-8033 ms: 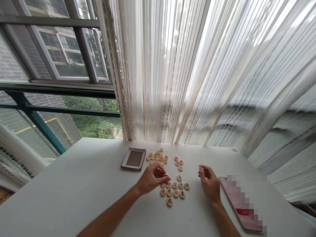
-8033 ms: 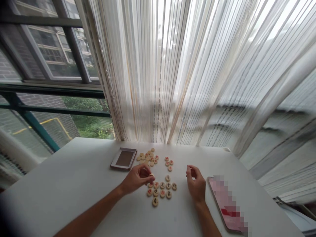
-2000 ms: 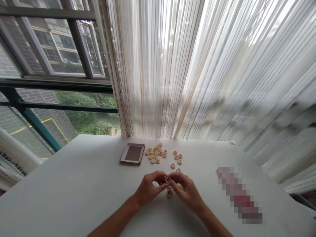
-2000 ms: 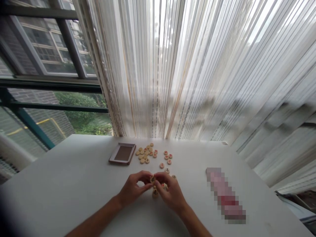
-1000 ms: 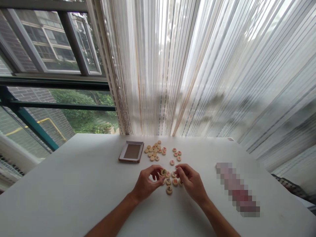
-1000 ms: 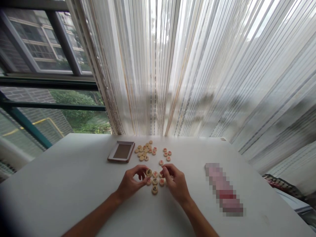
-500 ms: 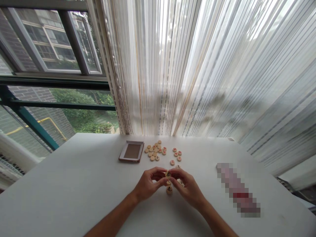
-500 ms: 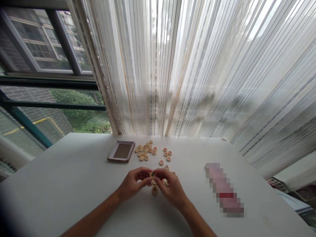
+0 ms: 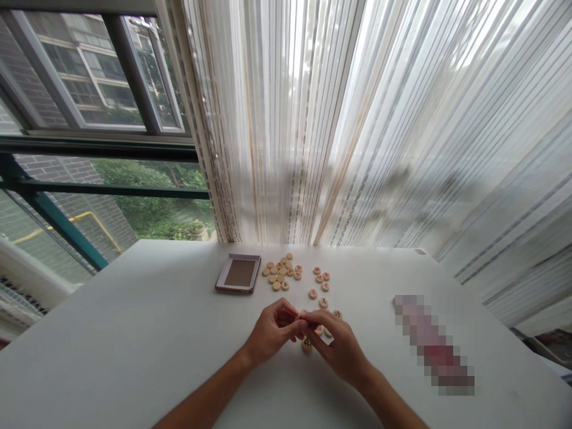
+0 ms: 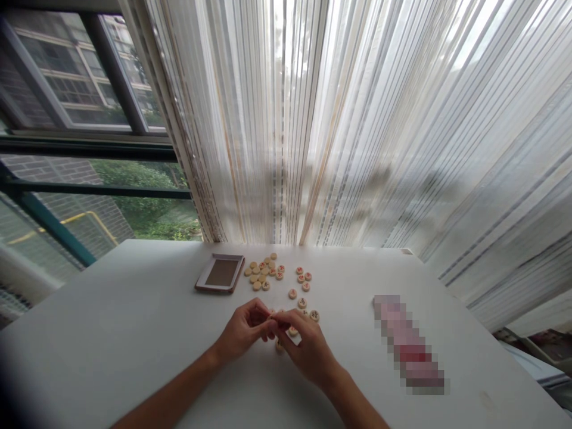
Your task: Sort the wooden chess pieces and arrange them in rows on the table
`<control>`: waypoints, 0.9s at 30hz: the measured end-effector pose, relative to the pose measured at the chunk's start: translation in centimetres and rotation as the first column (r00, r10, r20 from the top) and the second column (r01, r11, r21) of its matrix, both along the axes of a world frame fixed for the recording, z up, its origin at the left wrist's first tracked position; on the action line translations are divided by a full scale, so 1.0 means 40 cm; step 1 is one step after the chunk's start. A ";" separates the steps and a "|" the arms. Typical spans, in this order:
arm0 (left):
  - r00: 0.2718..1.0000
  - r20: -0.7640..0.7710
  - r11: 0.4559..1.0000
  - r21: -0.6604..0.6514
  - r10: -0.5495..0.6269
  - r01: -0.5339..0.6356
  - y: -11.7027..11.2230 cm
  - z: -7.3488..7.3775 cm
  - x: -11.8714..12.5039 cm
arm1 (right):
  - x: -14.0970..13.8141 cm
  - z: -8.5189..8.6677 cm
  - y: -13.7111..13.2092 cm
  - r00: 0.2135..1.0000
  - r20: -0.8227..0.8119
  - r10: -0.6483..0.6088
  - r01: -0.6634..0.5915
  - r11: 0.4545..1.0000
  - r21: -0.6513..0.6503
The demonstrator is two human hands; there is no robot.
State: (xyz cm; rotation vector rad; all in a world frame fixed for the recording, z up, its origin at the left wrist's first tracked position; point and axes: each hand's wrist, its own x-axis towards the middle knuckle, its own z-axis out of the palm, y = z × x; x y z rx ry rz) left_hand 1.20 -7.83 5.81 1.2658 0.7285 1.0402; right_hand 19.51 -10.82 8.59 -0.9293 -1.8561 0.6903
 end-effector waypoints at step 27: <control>0.960 -0.269 0.969 0.247 0.078 -0.010 -0.014 0.030 -0.008 | 0.021 -0.034 0.025 0.993 0.090 -0.073 0.071 0.997 0.028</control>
